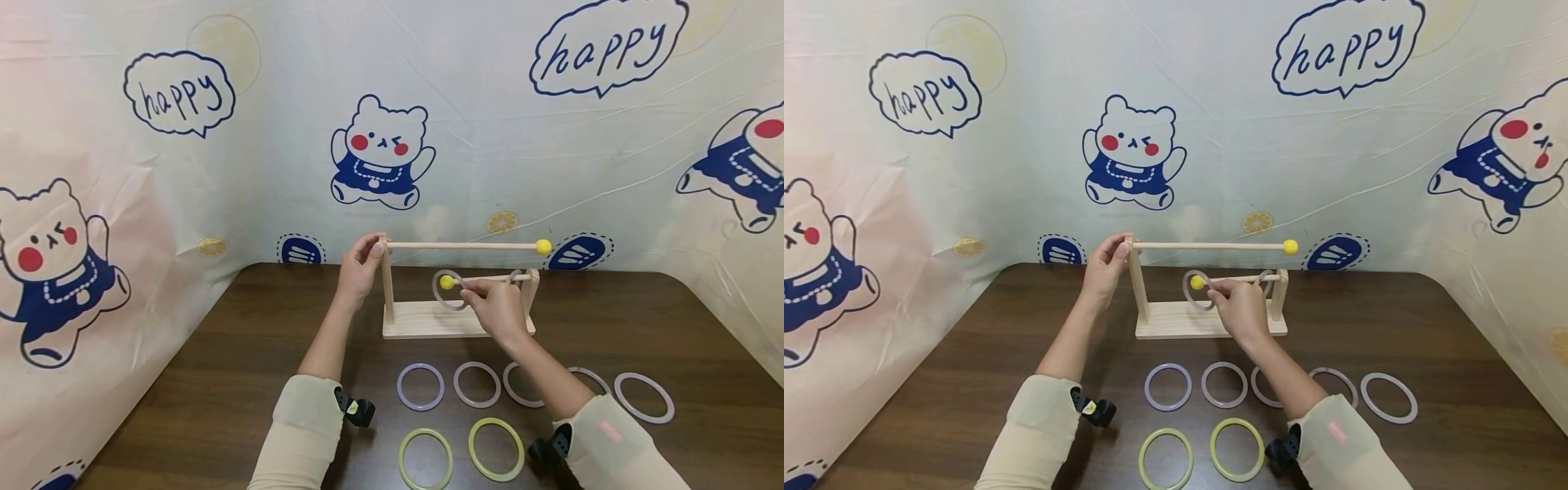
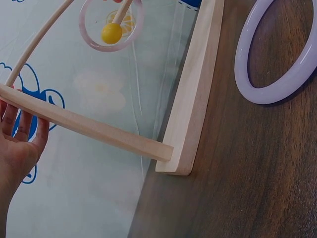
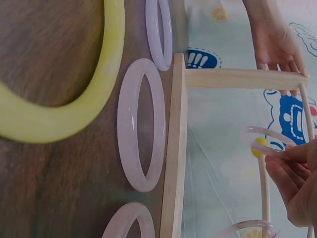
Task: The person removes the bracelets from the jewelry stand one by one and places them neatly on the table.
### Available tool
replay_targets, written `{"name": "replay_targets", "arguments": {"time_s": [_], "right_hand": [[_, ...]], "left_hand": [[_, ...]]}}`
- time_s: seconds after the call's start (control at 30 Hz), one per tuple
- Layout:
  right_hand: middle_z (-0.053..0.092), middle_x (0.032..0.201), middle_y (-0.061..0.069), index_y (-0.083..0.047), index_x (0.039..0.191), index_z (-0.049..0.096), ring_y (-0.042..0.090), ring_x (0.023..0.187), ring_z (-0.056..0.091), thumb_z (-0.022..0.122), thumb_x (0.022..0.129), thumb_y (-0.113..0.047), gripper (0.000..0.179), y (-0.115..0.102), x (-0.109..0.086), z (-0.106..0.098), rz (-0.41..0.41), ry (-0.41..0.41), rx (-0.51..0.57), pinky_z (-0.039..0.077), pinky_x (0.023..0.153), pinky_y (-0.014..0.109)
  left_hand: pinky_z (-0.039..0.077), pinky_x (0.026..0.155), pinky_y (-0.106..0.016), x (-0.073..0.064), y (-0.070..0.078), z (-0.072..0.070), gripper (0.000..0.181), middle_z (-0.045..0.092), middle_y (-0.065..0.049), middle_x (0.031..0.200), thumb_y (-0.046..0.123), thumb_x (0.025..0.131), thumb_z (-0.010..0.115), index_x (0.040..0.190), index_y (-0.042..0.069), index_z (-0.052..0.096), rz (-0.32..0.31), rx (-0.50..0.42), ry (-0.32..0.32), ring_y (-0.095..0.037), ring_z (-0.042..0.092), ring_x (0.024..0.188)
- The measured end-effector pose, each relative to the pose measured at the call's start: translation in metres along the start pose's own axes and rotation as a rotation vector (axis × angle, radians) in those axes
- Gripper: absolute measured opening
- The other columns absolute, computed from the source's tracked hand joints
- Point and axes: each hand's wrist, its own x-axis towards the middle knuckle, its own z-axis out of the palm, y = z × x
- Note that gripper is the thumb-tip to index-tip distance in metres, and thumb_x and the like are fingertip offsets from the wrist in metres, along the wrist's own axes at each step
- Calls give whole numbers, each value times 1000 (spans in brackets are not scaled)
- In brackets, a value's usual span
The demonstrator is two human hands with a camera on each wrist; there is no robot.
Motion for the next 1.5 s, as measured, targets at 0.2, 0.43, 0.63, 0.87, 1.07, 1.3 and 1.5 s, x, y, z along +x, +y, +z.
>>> {"name": "replay_targets", "arguments": {"time_s": [0.2,0.43,0.63,0.87,1.07,1.3,1.5], "right_hand": [[70,77,7,-2,89,74,16,64,64,71,82,-11,12,-2,-5,-3,-28,-3,17,45,51,30],[69,78,12,5,94,70,18,70,66,66,85,-6,14,3,-10,-10,128,-128,205,51,56,24],[68,84,21,17,100,62,15,71,66,59,89,1,20,3,-15,-15,389,-264,545,53,63,27],[69,79,8,19,108,56,8,68,65,59,89,0,27,6,-20,-21,532,-335,753,53,63,24],[68,76,5,9,99,63,9,68,65,58,88,1,15,13,-22,-29,560,-394,887,53,63,23],[69,77,5,-5,86,69,10,69,65,57,88,1,13,18,-24,-38,612,-431,940,52,63,23],[69,78,5,-5,86,69,10,70,66,58,89,0,12,22,-27,-48,634,-456,959,52,65,23]], "left_hand": [[46,85,-34,0,-1,0,31,60,-15,105,18,96,51,119,-1,56,5,3,0,-16,59,92],[47,84,-33,0,0,0,30,60,-11,103,17,95,51,119,-2,56,4,-9,5,-16,59,91],[46,84,-33,0,0,0,31,60,-16,107,17,96,51,120,-2,55,2,-15,2,-17,59,93],[46,82,-32,-1,1,0,31,58,-21,110,15,96,51,120,-4,54,3,-25,-2,-17,59,92],[46,82,-32,0,0,0,31,59,-21,110,15,95,51,120,-4,54,12,-26,-4,-18,59,93],[47,81,-30,0,0,1,30,60,-17,107,14,96,51,119,-5,54,9,-20,3,-18,60,92],[47,83,-32,-1,2,1,30,59,-17,106,15,96,50,121,-2,54,-17,-13,9,-13,59,91]]}}
